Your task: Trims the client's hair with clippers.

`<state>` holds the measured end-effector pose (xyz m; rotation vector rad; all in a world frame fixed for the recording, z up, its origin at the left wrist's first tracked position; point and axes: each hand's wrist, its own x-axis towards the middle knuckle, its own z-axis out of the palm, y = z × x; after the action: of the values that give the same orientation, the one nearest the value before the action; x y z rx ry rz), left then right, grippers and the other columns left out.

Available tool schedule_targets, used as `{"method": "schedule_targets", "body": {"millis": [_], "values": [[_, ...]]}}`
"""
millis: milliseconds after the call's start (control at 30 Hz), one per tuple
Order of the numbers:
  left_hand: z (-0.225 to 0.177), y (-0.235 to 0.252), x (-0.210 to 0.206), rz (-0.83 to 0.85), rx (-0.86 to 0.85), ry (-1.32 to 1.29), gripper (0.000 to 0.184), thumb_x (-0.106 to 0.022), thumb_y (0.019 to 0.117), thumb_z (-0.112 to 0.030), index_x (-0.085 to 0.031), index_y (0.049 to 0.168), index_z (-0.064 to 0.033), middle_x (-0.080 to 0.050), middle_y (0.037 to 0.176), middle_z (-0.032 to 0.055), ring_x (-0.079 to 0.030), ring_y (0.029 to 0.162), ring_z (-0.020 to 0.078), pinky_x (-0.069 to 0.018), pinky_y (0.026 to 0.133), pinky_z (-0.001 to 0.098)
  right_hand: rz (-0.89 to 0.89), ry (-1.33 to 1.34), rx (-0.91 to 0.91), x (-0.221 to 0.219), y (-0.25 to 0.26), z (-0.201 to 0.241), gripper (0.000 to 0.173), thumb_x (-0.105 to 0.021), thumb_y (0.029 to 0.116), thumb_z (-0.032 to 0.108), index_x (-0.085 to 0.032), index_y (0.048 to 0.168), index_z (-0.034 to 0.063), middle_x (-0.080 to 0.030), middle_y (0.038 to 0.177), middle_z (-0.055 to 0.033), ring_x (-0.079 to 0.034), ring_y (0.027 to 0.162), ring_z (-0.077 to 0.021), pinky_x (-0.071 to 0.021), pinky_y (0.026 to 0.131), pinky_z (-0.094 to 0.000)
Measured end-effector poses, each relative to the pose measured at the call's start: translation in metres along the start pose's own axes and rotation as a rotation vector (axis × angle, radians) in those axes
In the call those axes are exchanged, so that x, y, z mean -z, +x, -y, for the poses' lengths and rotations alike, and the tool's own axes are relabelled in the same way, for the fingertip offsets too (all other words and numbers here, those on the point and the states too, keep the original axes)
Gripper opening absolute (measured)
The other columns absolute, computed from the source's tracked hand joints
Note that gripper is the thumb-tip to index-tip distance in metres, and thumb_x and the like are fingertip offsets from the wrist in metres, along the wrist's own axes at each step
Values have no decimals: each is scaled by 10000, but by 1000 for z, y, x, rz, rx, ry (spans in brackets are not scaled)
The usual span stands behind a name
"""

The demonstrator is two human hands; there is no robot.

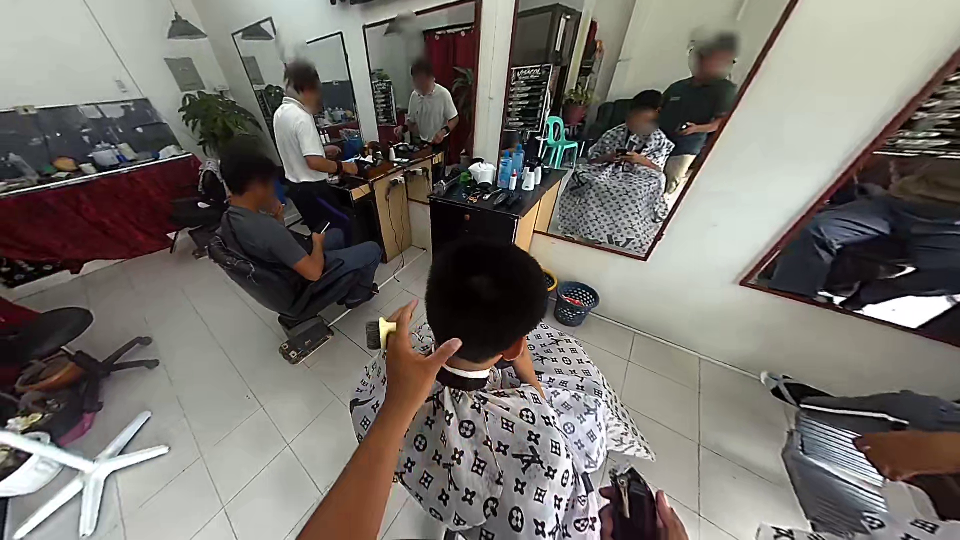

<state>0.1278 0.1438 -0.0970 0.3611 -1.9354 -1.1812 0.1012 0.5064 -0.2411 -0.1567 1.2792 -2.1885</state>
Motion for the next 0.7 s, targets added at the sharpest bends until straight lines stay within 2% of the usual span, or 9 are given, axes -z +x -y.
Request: {"method": "schedule_targets", "body": {"millis": [67, 167, 300, 367, 433, 500, 533, 600, 700], "values": [[2, 7, -14, 36, -23, 21, 1155, -944, 657, -400, -354, 1566, -1, -323, 1623, 243, -384, 1464, 354, -387, 1150, 512, -16, 3, 7, 3, 16, 9, 751, -194, 997, 735, -603, 1193, 137, -711, 783, -10, -666, 596, -137, -572, 524, -299], [9, 6, -35, 64, -15, 46, 1322, -986, 591, -310, -205, 1628, -56, -326, 1629, 214, -385, 1471, 333, -368, 1179, 514, -14, 8, 39, 3, 44, 30, 787, -319, 942, 801, -609, 1178, 109, -693, 735, -13, -644, 543, -122, -559, 481, -286], [25, -15, -41, 43, 23, 119, 1360, -972, 632, -150, -76, 1655, -126, -359, 1609, 194, -450, 1429, 300, -422, 1151, 496, 107, -65, -9, 12, 88, 61, 737, -186, 1014, 680, -567, 1177, 71, -671, 718, 4, -630, 539, -121, -559, 490, -279], [27, -41, -52, -107, 28, 153, 1202, -921, 734, -168, -141, 1647, -109, -417, 1579, 171, -503, 1386, 258, -449, 1131, 458, 206, -86, -39, 27, 113, 78, 685, -258, 1018, 643, -527, 1213, 44, -662, 752, -10, -631, 564, -131, -569, 521, -286], [20, -80, -80, -295, -48, 193, 834, -785, 880, -152, -316, 1550, 8, -595, 1353, 155, -635, 1173, 178, -549, 991, 368, 291, -61, -72, 42, 137, 90, 647, -445, 986, 621, -508, 1238, 29, -659, 794, -34, -639, 593, -148, -579, 550, -296], [1, -108, -117, -148, -70, 243, 413, -665, 963, -153, -537, 1307, 35, -683, 1043, 79, -675, 878, 98, -591, 775, 311, 347, -54, -108, 52, 157, 98, 612, -533, 954, 569, -487, 1248, 34, -664, 821, -45, -653, 619, -155, -587, 567, -300], [-16, -107, -134, 69, -21, 250, 315, -658, 964, -149, -641, 1202, 56, -718, 954, 105, -692, 810, 126, -597, 740, 336, 371, -56, -120, 55, 165, 103, 602, -565, 940, 542, -478, 1257, 39, -666, 829, -44, -659, 632, -154, -591, 580, -303], [-45, -81, -168, 419, 88, 243, 249, -655, 986, -173, -731, 1154, -5, -747, 922, 83, -699, 781, 118, -595, 746, 322, 415, -67, -144, 57, 179, 110, 520, -592, 920, 448, -477, 1241, 55, -671, 835, -40, -670, 653, -149, -595, 598, -304], [-48, -51, -201, 267, 51, 90, 224, -645, 975, -91, -695, 1160, 25, -734, 928, 104, -683, 726, 115, -588, 650, 289, 427, -87, -185, 57, 190, 113, 400, -622, 864, 226, -499, 1186, 25, -657, 799, -61, -655, 618, -157, -591, 581, -305]]}}
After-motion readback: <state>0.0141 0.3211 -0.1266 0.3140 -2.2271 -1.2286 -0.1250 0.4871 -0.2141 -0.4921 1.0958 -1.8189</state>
